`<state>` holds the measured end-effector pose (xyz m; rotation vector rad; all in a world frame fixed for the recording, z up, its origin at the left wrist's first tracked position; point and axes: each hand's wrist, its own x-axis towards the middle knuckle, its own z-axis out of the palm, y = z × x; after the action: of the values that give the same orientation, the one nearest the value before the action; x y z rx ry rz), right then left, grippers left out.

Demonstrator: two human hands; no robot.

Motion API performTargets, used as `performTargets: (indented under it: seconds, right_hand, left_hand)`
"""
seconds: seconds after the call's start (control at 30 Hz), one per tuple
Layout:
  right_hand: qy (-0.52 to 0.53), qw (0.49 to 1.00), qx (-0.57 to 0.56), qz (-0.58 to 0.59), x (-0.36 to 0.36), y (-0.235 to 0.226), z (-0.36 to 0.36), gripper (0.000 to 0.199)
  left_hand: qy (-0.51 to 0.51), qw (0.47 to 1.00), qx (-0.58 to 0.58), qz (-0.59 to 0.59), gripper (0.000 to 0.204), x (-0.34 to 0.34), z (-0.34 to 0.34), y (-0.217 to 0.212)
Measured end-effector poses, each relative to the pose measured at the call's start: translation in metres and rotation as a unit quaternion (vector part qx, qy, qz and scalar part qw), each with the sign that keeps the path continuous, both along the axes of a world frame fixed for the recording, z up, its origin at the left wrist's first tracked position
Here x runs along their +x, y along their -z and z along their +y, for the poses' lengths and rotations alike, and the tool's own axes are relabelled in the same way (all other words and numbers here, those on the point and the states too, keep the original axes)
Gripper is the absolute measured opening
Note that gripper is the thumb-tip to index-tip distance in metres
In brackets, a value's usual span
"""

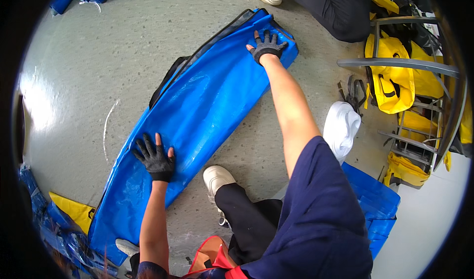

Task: The person unfolds a large blue tarp on the floor, folds it into a compact rectangle, and places it into a clear plastic bag. They repeat the process with a second tarp, folding and bagging it as well.

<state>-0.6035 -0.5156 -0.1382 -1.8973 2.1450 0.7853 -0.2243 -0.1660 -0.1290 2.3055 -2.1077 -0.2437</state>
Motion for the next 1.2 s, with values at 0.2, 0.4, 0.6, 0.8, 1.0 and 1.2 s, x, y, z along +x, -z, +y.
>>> performTargets:
  seconds: [0.2,0.4,0.6,0.8,1.0,1.2]
  right_hand:
    - [-0.275,0.903,-0.304,0.129,0.049,-0.018,0.028,0.055]
    - [-0.471,0.836,-0.151,-0.237,0.073,-0.020,0.001,0.051]
    - [-0.225,0.877,-0.335,0.259,0.004,-0.011,0.000,0.077]
    - [-0.168,0.968,-0.154,-0.102,-0.040,-0.017,0.048,0.075]
    - [0.102,0.885,-0.417,-0.180,-0.086,-0.046,0.064,0.093]
    - [0.420,0.634,-0.287,-0.583,0.019,0.063,0.237,0.074]
  left_hand:
    - [-0.006,1.000,-0.008,0.018,0.072,-0.022,-0.078,0.003]
    - [0.027,0.992,-0.098,0.071,0.070,-0.055,-0.109,0.007]
    - [0.070,0.996,0.000,0.059,0.069,-0.061,-0.112,0.010]
    - [0.076,0.995,-0.026,0.064,0.070,-0.069,-0.106,0.012]
    - [0.070,0.974,-0.170,0.133,0.069,-0.060,-0.112,0.028]
    - [-0.032,0.980,-0.026,0.194,0.066,-0.063,-0.049,-0.020]
